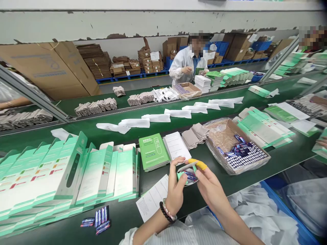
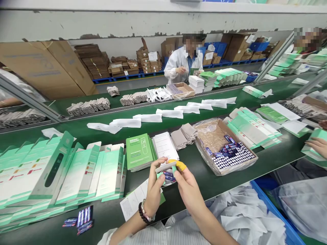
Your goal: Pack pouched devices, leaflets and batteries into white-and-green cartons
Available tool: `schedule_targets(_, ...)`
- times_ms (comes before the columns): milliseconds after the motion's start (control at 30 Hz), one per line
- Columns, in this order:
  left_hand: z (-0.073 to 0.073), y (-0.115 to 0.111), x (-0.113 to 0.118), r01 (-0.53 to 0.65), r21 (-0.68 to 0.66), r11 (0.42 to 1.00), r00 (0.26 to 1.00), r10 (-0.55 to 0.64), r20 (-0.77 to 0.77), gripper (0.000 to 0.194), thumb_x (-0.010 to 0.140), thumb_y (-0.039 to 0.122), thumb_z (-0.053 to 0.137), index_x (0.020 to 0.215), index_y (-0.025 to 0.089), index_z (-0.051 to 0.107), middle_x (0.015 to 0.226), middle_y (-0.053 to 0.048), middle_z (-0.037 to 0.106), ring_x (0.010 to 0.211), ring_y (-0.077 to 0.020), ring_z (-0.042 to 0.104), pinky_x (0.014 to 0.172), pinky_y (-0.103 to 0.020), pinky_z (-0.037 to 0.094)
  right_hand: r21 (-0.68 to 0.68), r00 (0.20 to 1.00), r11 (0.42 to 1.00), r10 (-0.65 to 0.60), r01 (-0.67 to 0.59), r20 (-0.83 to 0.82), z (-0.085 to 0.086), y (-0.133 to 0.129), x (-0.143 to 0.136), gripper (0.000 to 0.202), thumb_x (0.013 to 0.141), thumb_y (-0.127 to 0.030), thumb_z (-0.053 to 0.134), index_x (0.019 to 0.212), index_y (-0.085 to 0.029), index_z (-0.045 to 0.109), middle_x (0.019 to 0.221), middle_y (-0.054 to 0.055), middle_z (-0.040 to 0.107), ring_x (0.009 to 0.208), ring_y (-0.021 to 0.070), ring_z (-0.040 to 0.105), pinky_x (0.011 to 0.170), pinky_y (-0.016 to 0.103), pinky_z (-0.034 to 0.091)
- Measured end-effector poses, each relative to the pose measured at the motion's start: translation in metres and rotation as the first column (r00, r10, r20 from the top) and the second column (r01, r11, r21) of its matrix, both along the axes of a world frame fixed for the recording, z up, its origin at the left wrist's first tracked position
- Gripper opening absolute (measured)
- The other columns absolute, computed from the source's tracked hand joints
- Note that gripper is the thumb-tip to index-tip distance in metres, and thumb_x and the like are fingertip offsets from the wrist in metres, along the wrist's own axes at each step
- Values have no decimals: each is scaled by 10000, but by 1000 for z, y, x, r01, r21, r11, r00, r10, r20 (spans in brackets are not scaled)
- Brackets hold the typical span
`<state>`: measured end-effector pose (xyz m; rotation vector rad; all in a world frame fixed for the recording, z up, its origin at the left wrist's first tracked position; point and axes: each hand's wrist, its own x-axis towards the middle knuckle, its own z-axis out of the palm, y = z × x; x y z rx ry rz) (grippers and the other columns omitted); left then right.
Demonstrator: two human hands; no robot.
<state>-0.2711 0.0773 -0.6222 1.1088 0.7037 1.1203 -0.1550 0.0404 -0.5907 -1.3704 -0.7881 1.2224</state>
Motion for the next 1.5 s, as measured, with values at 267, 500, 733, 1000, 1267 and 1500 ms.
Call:
schedule_targets(267, -10, 7, -7, -180, 423, 888, 976, 214, -34, 212, 918, 145, 485, 1018, 247, 642, 975, -55, 675, 950, -214, 630, 831, -400, 511, 62, 999, 998, 32, -32, -3, -3, 5, 10, 190, 858, -332, 654, 1041, -282, 648, 1183, 43, 650, 1052, 219, 633, 873, 340, 546)
schedule_targets(500, -16, 18, -30, 17, 745, 667, 951, 219, -218, 374, 775, 466, 738, 1046, 235, 623, 1001, -82, 731, 1017, -276, 651, 836, -424, 512, 158, 819, 902, 277, -402, 502, 3, 0, 52, 315, 911, -465, 552, 1107, -257, 683, 1396, 87, 526, 1338, 312, 433, 1116, 513, 347)
schedule_targets(733, -10, 12, -34, 74, 690, 720, 951, 159, -267, 257, 794, 131, 732, 1009, 229, 631, 1019, -55, 721, 1052, -226, 616, 885, -408, 524, 125, 437, 724, 260, -678, 861, 15, 0, 56, 599, 893, -115, 584, 1432, -309, 409, 1331, 74, 587, 1281, 233, 502, 1055, 446, 457)
schedule_targets(1000, 19, 13, -42, 129, 338, 932, 958, -29, -287, 123, 795, 218, 755, 901, 227, 692, 999, -34, 724, 970, -191, 634, 859, -341, 513, 153, 510, 782, 232, -604, 828, 30, -1, 47, 409, 890, -138, 602, 1266, -295, 563, 1240, 52, 636, 1156, 216, 583, 981, 393, 502)
schedule_targets(1267, 14, 9, -46, 173, 497, 850, 945, 0, -328, 212, 830, 147, 701, 1021, 220, 644, 1123, -62, 685, 1087, -207, 585, 961, -390, 489, 96, 481, 817, 236, -569, 844, 34, -9, 33, 367, 909, -122, 552, 1251, -255, 540, 1272, 81, 589, 1186, 210, 543, 995, 369, 477)
schedule_targets(1500, -7, 9, -41, 66, 629, 774, 970, 97, -222, 197, 843, 175, 693, 1026, 220, 636, 1096, -83, 692, 1097, -232, 595, 895, -426, 552, 178, 467, 780, 161, -600, 869, 19, -15, 35, 391, 906, -52, 511, 1265, -206, 521, 1293, 126, 560, 1238, 229, 497, 1024, 408, 456)
